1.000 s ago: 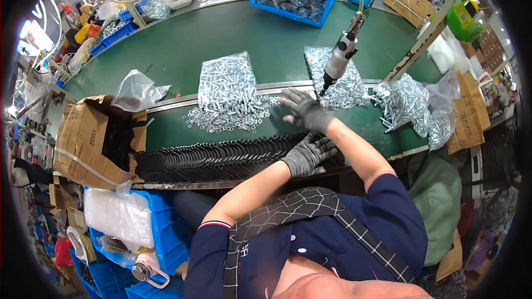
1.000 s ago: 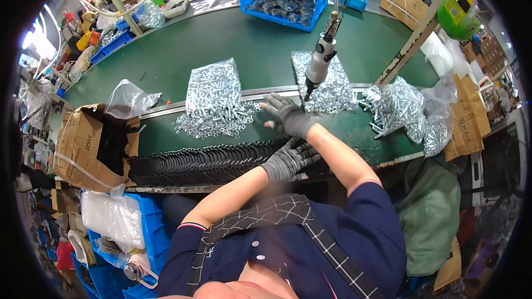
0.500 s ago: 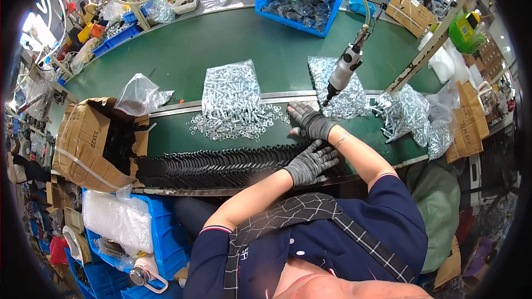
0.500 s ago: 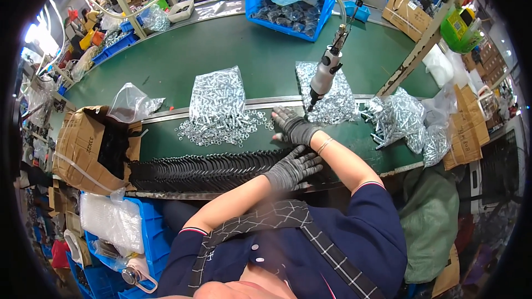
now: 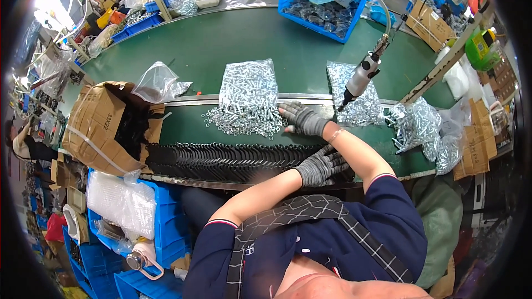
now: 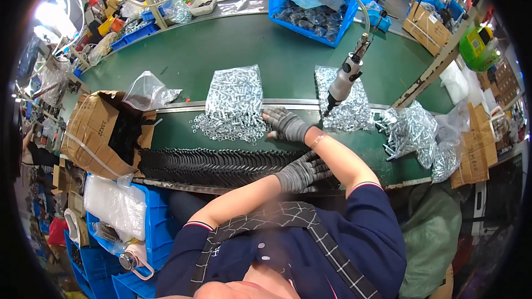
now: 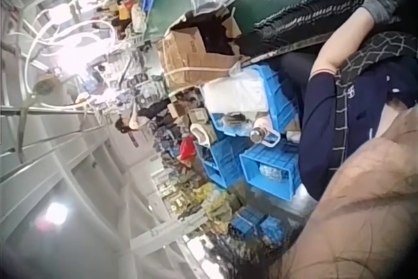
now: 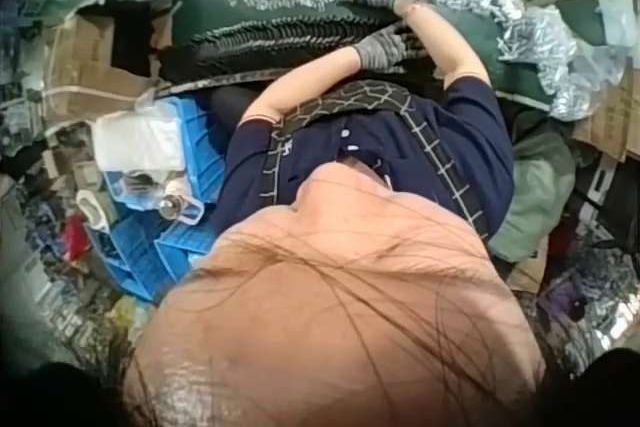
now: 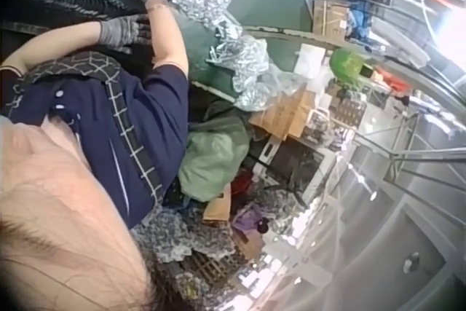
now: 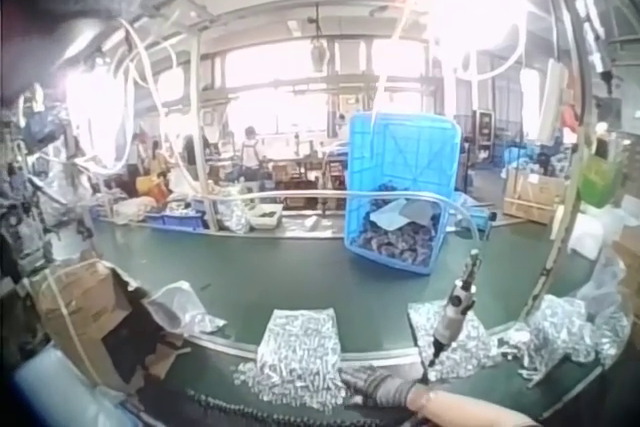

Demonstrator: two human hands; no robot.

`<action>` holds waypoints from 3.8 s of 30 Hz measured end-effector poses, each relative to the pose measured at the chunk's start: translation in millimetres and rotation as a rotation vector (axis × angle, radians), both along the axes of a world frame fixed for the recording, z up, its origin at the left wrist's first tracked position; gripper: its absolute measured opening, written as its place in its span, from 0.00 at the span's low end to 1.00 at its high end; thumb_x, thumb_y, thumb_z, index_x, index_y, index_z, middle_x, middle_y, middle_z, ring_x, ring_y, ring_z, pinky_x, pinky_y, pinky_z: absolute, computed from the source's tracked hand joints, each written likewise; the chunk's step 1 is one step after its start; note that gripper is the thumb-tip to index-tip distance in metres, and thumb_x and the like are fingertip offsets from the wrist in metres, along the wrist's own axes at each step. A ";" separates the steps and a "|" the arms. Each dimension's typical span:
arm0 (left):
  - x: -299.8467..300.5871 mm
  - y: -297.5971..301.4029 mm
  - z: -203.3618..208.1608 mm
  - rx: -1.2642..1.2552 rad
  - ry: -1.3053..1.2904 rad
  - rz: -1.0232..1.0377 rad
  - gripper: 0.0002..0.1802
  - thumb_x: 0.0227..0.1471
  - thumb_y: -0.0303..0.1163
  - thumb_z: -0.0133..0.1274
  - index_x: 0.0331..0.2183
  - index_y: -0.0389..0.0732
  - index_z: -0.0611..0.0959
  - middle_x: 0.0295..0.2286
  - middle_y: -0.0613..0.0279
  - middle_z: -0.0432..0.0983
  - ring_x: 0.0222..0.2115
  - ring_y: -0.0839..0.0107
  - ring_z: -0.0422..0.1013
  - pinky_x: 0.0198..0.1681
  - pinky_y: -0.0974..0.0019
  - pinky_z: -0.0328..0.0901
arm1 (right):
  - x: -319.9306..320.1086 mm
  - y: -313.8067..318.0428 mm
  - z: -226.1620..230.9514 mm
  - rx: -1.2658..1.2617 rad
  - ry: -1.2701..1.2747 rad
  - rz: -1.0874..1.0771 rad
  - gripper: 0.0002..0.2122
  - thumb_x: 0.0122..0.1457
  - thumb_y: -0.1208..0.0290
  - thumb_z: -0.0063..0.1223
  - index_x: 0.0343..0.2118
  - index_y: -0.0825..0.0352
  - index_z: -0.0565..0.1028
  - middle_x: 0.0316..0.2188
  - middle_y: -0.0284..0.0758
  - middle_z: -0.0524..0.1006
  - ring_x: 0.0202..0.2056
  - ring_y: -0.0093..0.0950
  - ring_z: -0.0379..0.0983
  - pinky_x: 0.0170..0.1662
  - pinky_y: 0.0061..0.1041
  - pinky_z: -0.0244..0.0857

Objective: The worker is assembling long black industrial components using an electric screwdriver at a factory workstation.

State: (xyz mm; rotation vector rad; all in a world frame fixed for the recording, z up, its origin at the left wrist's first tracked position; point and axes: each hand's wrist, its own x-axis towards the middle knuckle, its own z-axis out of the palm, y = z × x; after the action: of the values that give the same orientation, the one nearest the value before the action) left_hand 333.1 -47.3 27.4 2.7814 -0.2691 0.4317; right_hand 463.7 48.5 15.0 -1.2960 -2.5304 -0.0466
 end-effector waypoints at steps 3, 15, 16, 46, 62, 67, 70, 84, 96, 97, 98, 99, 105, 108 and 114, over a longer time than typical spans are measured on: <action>-1.6 1.1 4.2 0.031 0.044 -0.003 0.44 0.43 0.50 0.56 0.60 0.44 0.64 0.61 0.54 0.57 0.64 0.56 0.50 0.67 0.43 0.35 | 2.9 -8.2 7.3 -0.070 0.048 0.057 0.32 0.56 0.50 0.54 0.58 0.67 0.64 0.61 0.46 0.62 0.61 0.42 0.58 0.63 0.38 0.51; 17.3 -9.3 -72.3 -0.824 -0.025 -0.112 0.39 0.50 0.52 0.50 0.61 0.49 0.64 0.60 0.54 0.58 0.63 0.56 0.51 0.66 0.46 0.39 | -54.9 65.0 16.7 -0.518 -0.147 -0.504 0.16 0.50 0.58 0.56 0.37 0.63 0.79 0.29 0.41 0.80 0.29 0.39 0.77 0.36 0.38 0.70; 16.2 -9.6 -57.7 -0.577 -0.002 -0.066 0.38 0.50 0.52 0.50 0.60 0.49 0.64 0.60 0.54 0.58 0.62 0.56 0.52 0.66 0.46 0.39 | -45.3 65.7 15.9 -0.520 -0.167 -0.478 0.17 0.49 0.56 0.56 0.36 0.63 0.79 0.29 0.41 0.80 0.29 0.38 0.77 0.35 0.37 0.70; 4.1 -27.0 9.5 0.183 0.175 0.109 0.38 0.50 0.50 0.50 0.58 0.41 0.67 0.59 0.52 0.61 0.61 0.58 0.56 0.66 0.52 0.43 | 41.1 -28.4 36.1 -0.460 -0.452 -0.493 0.10 0.52 0.63 0.52 0.34 0.61 0.80 0.31 0.43 0.80 0.32 0.41 0.78 0.38 0.38 0.71; 5.5 -24.7 13.0 0.158 0.198 0.084 0.37 0.52 0.51 0.49 0.59 0.42 0.66 0.60 0.54 0.59 0.63 0.60 0.53 0.67 0.54 0.41 | 76.7 -181.3 58.0 -0.135 0.089 -0.404 0.06 0.52 0.68 0.58 0.32 0.62 0.77 0.28 0.37 0.77 0.31 0.39 0.76 0.34 0.34 0.70; 6.2 -23.0 13.3 0.134 0.238 0.081 0.37 0.53 0.51 0.49 0.59 0.41 0.66 0.60 0.53 0.59 0.63 0.59 0.53 0.67 0.53 0.40 | 77.9 -181.5 51.0 -0.206 0.091 -0.453 0.06 0.53 0.68 0.56 0.33 0.60 0.78 0.29 0.36 0.76 0.31 0.38 0.75 0.34 0.35 0.70; 6.8 -23.4 13.6 0.159 0.235 0.069 0.38 0.53 0.51 0.49 0.60 0.41 0.65 0.60 0.53 0.59 0.63 0.59 0.52 0.67 0.53 0.40 | 76.2 -181.9 47.1 -0.157 0.193 -0.453 0.06 0.54 0.68 0.55 0.33 0.61 0.78 0.30 0.35 0.77 0.32 0.38 0.75 0.34 0.34 0.69; 5.5 -24.5 17.3 0.138 0.218 0.080 0.37 0.50 0.49 0.52 0.58 0.41 0.67 0.59 0.53 0.60 0.62 0.59 0.53 0.67 0.53 0.41 | 65.8 -172.2 65.5 -0.348 -0.111 -0.569 0.11 0.56 0.61 0.54 0.37 0.63 0.77 0.31 0.38 0.77 0.34 0.39 0.76 0.36 0.36 0.68; 5.5 -22.9 16.7 0.151 0.195 0.079 0.38 0.50 0.50 0.52 0.58 0.41 0.67 0.58 0.53 0.62 0.62 0.58 0.54 0.67 0.53 0.41 | 65.1 -175.5 53.4 -0.263 -0.078 -0.569 0.13 0.57 0.60 0.52 0.37 0.65 0.73 0.32 0.42 0.77 0.35 0.42 0.75 0.39 0.39 0.66; 5.6 -23.4 18.4 0.154 0.192 0.076 0.38 0.50 0.50 0.52 0.58 0.41 0.67 0.58 0.53 0.62 0.62 0.58 0.54 0.66 0.53 0.41 | 67.1 -176.7 50.1 -0.188 -0.032 -0.529 0.13 0.57 0.59 0.52 0.37 0.65 0.73 0.32 0.42 0.77 0.35 0.42 0.75 0.38 0.39 0.66; 3.8 -21.7 18.9 0.158 0.193 0.081 0.38 0.49 0.50 0.52 0.58 0.41 0.68 0.58 0.53 0.62 0.62 0.59 0.54 0.66 0.53 0.41 | 63.3 -173.3 56.3 -0.185 -0.028 -0.513 0.13 0.57 0.59 0.52 0.37 0.65 0.73 0.32 0.42 0.77 0.35 0.42 0.75 0.38 0.39 0.66; 3.3 -21.2 18.4 0.161 0.199 0.098 0.38 0.49 0.50 0.52 0.58 0.41 0.68 0.58 0.53 0.62 0.62 0.59 0.54 0.66 0.53 0.41 | 60.2 -171.0 64.0 -0.290 -0.091 -0.575 0.14 0.58 0.58 0.51 0.37 0.65 0.73 0.32 0.43 0.78 0.36 0.42 0.75 0.38 0.40 0.67; 7.6 -22.3 11.3 0.089 0.145 0.059 0.38 0.48 0.49 0.54 0.57 0.41 0.69 0.57 0.53 0.63 0.61 0.57 0.56 0.66 0.52 0.43 | 62.1 -173.3 61.8 -0.363 -0.172 -0.671 0.18 0.59 0.51 0.49 0.37 0.64 0.74 0.33 0.45 0.78 0.36 0.42 0.76 0.39 0.43 0.67; 3.8 -22.1 6.1 0.078 0.142 0.078 0.38 0.47 0.49 0.54 0.57 0.42 0.69 0.57 0.53 0.63 0.60 0.57 0.56 0.66 0.52 0.43 | 42.5 -155.2 102.3 -0.506 -0.209 -0.701 0.17 0.58 0.53 0.51 0.38 0.64 0.74 0.34 0.44 0.77 0.37 0.43 0.75 0.39 0.41 0.67; 2.1 -24.9 -0.6 0.019 0.119 0.132 0.37 0.46 0.48 0.55 0.57 0.47 0.70 0.57 0.53 0.62 0.60 0.57 0.57 0.66 0.51 0.43 | 3.8 -59.4 74.9 -0.203 -0.103 -0.202 0.09 0.56 0.64 0.49 0.39 0.54 0.76 0.38 0.34 0.74 0.41 0.37 0.73 0.44 0.36 0.67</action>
State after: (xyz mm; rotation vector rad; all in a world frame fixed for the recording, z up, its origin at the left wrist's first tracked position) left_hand 335.2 -72.3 26.7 2.8405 -0.0632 0.2940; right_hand 467.5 -11.0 90.0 -1.6649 -2.5329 0.1061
